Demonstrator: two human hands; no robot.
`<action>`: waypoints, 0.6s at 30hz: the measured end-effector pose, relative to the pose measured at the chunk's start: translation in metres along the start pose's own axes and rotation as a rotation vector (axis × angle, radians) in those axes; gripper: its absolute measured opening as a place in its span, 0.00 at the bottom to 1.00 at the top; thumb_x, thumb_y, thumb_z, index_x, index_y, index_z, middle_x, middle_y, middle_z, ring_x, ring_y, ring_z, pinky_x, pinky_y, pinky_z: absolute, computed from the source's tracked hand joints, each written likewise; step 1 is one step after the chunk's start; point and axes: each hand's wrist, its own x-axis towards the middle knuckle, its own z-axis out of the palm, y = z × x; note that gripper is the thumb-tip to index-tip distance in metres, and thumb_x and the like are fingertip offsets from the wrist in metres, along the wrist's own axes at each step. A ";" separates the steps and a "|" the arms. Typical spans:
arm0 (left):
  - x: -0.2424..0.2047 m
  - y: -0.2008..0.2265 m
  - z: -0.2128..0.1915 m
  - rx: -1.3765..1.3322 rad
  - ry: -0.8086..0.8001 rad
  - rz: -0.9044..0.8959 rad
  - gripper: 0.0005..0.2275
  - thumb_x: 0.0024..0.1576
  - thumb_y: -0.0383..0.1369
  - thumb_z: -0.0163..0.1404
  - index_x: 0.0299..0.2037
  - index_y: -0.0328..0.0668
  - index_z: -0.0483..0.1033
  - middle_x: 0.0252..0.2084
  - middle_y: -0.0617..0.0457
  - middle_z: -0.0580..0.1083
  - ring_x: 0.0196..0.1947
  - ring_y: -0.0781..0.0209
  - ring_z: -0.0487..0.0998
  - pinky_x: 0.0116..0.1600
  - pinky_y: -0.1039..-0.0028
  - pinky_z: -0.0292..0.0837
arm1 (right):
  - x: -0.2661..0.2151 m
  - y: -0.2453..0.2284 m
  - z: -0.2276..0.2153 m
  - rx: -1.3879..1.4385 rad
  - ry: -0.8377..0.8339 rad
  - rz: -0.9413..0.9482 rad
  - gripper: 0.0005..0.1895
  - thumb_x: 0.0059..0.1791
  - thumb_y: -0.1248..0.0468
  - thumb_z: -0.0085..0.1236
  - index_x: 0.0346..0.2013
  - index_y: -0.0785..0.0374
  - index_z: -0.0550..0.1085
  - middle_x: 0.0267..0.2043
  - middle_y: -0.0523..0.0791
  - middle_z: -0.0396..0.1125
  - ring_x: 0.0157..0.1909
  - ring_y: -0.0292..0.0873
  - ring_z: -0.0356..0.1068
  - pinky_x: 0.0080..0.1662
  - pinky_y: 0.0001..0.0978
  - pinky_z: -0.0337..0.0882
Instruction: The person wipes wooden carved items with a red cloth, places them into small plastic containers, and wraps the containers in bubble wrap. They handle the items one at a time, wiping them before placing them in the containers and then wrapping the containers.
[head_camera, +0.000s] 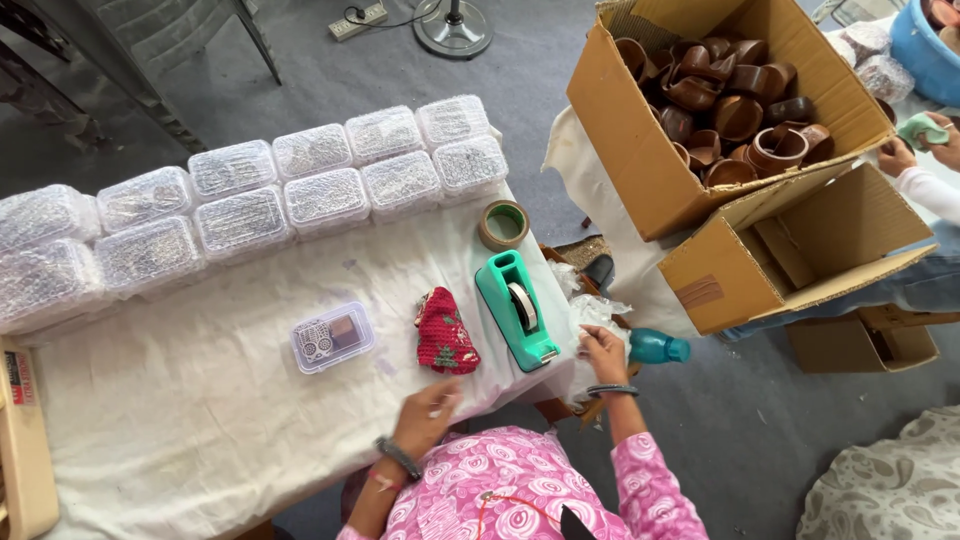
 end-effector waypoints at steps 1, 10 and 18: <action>0.002 0.012 0.010 0.054 -0.194 0.055 0.16 0.59 0.37 0.54 0.56 0.43 0.78 0.48 0.47 0.82 0.46 0.58 0.84 0.50 0.68 0.80 | -0.009 0.001 0.007 0.232 0.028 0.052 0.11 0.51 0.68 0.57 0.48 0.64 0.77 0.35 0.41 0.72 0.35 0.36 0.71 0.39 0.30 0.75; 0.022 0.046 0.111 0.536 -0.809 0.376 0.27 0.56 0.43 0.58 0.65 0.48 0.69 0.65 0.33 0.65 0.56 0.38 0.74 0.61 0.58 0.70 | 0.028 0.049 -0.009 1.176 0.171 0.450 0.04 0.51 0.68 0.55 0.39 0.65 0.71 0.34 0.46 0.70 0.34 0.44 0.71 0.39 0.39 0.75; 0.014 0.103 0.116 0.708 -0.755 0.429 0.24 0.53 0.39 0.58 0.63 0.61 0.73 0.78 0.35 0.43 0.63 0.37 0.70 0.63 0.58 0.68 | -0.007 0.009 -0.011 1.167 0.106 0.548 0.08 0.52 0.67 0.56 0.42 0.71 0.72 0.36 0.48 0.71 0.34 0.43 0.71 0.39 0.33 0.75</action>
